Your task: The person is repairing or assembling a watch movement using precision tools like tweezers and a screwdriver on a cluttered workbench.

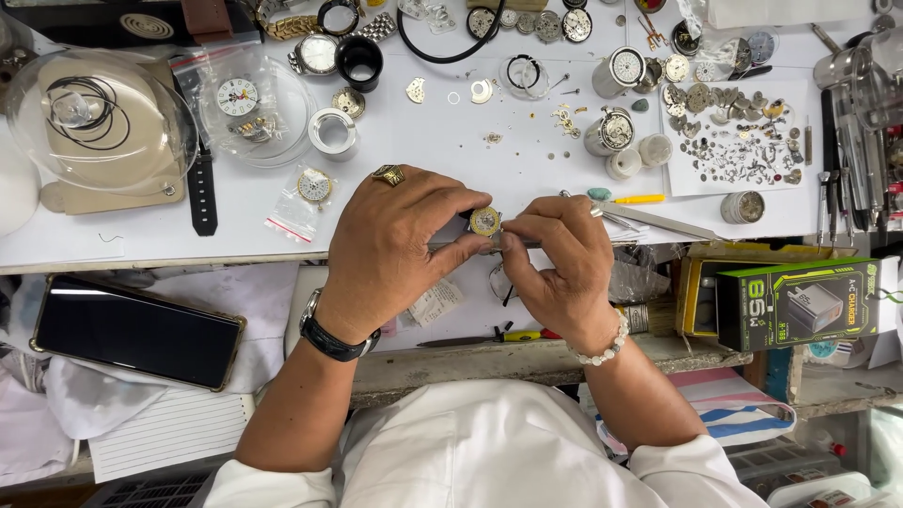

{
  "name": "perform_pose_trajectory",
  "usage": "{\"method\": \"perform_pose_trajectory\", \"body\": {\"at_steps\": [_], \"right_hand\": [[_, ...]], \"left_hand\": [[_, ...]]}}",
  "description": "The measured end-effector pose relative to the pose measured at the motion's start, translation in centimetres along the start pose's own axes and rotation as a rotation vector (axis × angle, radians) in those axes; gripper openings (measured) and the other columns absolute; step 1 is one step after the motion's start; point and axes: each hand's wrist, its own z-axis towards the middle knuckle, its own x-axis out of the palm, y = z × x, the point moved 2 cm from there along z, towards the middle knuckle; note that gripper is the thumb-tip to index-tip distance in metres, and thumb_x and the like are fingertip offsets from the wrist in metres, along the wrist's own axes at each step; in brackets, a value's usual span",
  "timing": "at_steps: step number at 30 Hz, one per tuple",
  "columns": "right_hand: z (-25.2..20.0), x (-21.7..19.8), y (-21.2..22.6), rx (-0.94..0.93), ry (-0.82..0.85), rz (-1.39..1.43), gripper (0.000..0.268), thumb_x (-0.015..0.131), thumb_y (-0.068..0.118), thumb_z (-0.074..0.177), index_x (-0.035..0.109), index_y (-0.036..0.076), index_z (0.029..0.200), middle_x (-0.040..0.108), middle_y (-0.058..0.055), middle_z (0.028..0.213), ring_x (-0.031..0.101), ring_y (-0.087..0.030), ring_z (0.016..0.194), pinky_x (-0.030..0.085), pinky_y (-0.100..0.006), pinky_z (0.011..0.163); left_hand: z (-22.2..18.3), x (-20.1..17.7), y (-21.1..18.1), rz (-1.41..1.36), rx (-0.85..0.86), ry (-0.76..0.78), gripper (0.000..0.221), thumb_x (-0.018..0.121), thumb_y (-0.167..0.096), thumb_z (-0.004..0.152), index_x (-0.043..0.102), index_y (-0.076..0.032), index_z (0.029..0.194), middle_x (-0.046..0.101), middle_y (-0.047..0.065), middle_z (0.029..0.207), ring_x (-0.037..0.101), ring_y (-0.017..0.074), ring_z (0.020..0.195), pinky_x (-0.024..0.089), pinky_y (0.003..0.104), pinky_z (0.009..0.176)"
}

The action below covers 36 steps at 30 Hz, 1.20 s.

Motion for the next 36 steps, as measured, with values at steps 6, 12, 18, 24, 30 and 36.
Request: {"method": "perform_pose_trajectory", "body": {"at_steps": [6, 12, 18, 24, 30, 36], "right_hand": [[-0.07, 0.25, -0.04, 0.055, -0.028, 0.022, 0.017, 0.077, -0.005, 0.085, 0.069, 0.007, 0.095, 0.064, -0.01, 0.095, 0.058, -0.018, 0.075, 0.049, -0.03, 0.073], [0.07, 0.3, 0.05, 0.036, -0.031, 0.048, 0.025, 0.076, -0.012, 0.084, 0.067, 0.007, 0.096, 0.062, -0.011, 0.097, 0.059, -0.02, 0.08, 0.05, -0.029, 0.07], [-0.35, 0.23, -0.3, 0.032, -0.036, 0.003, 0.022, 0.079, -0.007, 0.086, 0.069, 0.008, 0.097, 0.062, -0.01, 0.098, 0.058, -0.018, 0.073, 0.048, -0.03, 0.072], [-0.16, 0.29, -0.38, -0.047, -0.044, -0.013, 0.005, 0.074, 0.002, 0.094, 0.071, 0.005, 0.096, 0.065, -0.01, 0.096, 0.055, -0.021, 0.074, 0.045, -0.035, 0.074], [-0.68, 0.12, -0.69, -0.029, -0.055, 0.001, 0.011, 0.076, 0.004, 0.091, 0.071, 0.003, 0.102, 0.065, -0.012, 0.1, 0.059, -0.023, 0.082, 0.049, -0.035, 0.076], [0.26, 0.18, -0.04, -0.05, -0.038, 0.018, 0.009, 0.072, -0.002, 0.093, 0.067, 0.005, 0.094, 0.066, -0.01, 0.094, 0.055, -0.02, 0.075, 0.047, -0.033, 0.072]], "left_hand": [[-0.06, 0.03, 0.0, 0.028, -0.007, 0.005, 0.036, 0.091, -0.034, 0.088, 0.071, -0.017, 0.113, 0.07, -0.004, 0.104, 0.066, 0.0204, 0.093, 0.047, 0.037, 0.073], [-0.05, 0.03, -0.01, 0.03, -0.002, 0.001, 0.036, 0.089, -0.036, 0.089, 0.071, -0.016, 0.113, 0.071, -0.003, 0.103, 0.067, 0.0205, 0.094, 0.049, 0.037, 0.076], [-0.04, 0.02, -0.1, 0.034, -0.016, 0.0, 0.036, 0.09, -0.036, 0.088, 0.07, -0.018, 0.112, 0.07, -0.004, 0.103, 0.066, 0.0203, 0.092, 0.047, 0.037, 0.074], [0.02, 0.02, -0.1, 0.026, -0.011, -0.008, 0.035, 0.09, -0.037, 0.088, 0.071, -0.018, 0.111, 0.07, -0.004, 0.102, 0.065, 0.0209, 0.09, 0.047, 0.037, 0.074], [-0.05, 0.05, -0.08, 0.028, -0.012, -0.016, 0.032, 0.087, -0.037, 0.091, 0.071, -0.018, 0.111, 0.07, -0.004, 0.101, 0.066, 0.0217, 0.093, 0.048, 0.037, 0.077], [-0.11, 0.11, -0.19, 0.049, -0.011, -0.029, 0.032, 0.084, -0.041, 0.092, 0.07, -0.018, 0.109, 0.071, -0.004, 0.1, 0.067, 0.0227, 0.095, 0.048, 0.037, 0.077]]}}
